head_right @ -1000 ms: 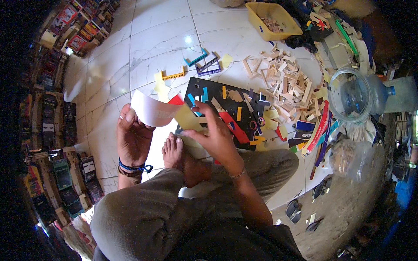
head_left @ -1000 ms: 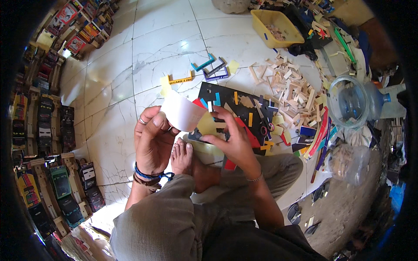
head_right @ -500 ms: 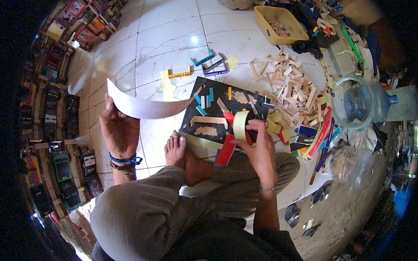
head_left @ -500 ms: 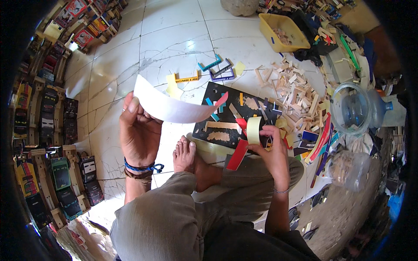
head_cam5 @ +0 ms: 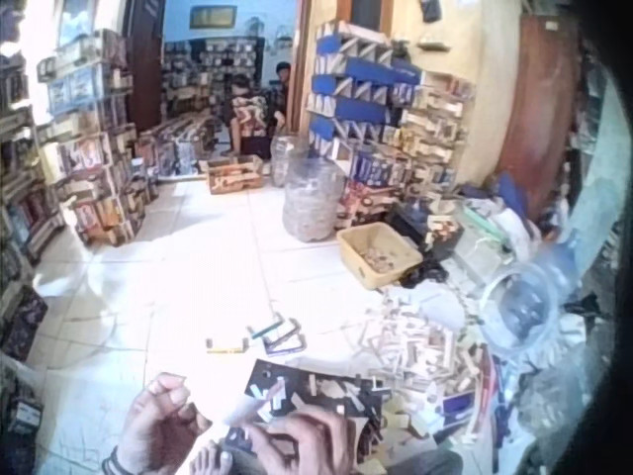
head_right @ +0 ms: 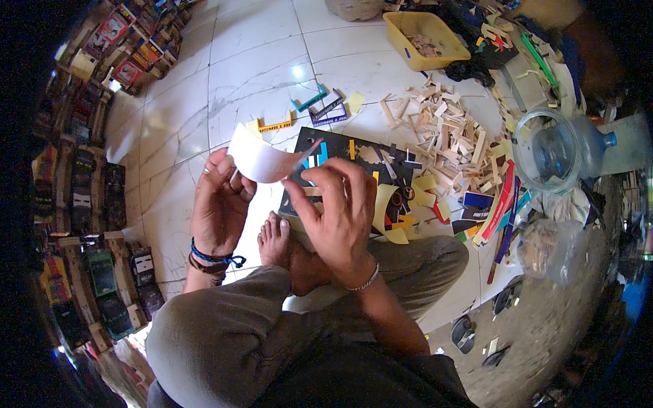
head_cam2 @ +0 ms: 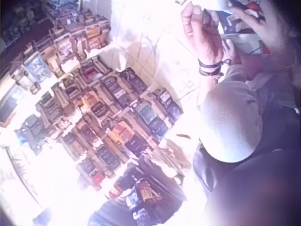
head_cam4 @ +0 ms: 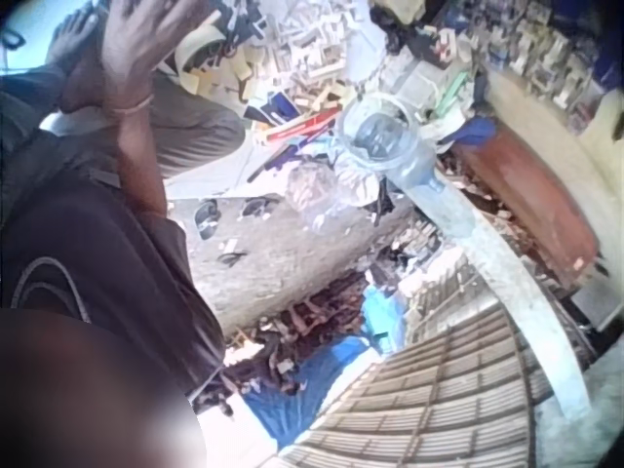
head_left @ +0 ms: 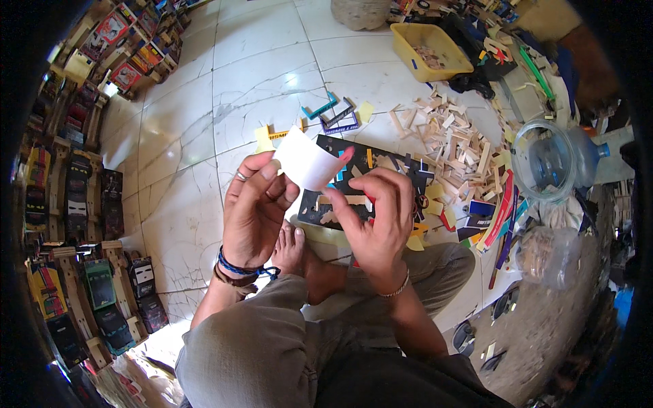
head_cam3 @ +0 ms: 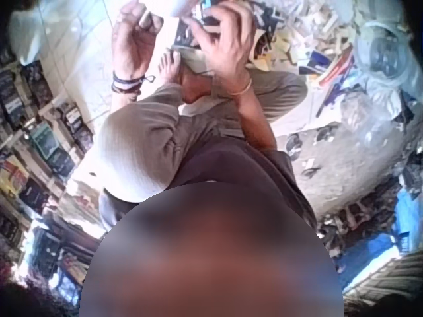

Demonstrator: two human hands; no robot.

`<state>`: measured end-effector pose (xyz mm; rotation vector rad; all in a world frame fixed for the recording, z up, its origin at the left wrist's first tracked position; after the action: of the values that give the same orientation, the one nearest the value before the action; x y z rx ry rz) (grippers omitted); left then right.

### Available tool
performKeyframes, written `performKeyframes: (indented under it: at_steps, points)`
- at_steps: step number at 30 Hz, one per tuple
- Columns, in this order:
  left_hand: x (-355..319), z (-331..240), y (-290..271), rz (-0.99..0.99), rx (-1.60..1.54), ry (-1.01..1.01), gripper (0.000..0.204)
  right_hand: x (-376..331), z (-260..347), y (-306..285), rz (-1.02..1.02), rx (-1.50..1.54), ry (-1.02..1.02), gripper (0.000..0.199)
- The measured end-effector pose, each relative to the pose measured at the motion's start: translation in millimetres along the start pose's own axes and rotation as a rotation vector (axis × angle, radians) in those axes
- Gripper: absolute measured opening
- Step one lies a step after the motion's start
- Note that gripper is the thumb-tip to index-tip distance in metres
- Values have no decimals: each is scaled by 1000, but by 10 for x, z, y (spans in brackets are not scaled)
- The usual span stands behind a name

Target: The person sits on the floor and uses scissors to cut a red paper strip with the word 'BISMILLAH' printed on it. They trim the edges, fold the strip, and continue cutting it into smaller pieces.

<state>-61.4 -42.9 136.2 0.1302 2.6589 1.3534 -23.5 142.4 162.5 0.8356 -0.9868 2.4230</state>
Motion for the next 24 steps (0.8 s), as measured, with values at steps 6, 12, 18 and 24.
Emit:
performKeyframes:
  at_steps: [6,12,18,24]
  points:
    - [-10,112,0,-43,-22,-74,21,-32,-63,18,58,-1,-45,35]
    - [0,138,38,-62,84,-67,24,-117,-228,-51,14,65,127,21]
    - [180,156,14,112,487,146,25,-314,-835,-162,-58,605,896,19]
    - [129,983,-98,682,2045,493,28,-486,-1052,-374,-212,848,1075,32]
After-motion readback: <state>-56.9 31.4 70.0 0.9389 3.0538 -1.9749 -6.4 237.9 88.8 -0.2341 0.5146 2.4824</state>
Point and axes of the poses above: each hand's wrist, its own x-axis towards the middle knuckle, its own y-axis out of the palm, z = x × y, the point moved 5 cm from there along x, towards the middle knuckle, and after that the axes turned 1 degree about -x, right-handed, at the moved point
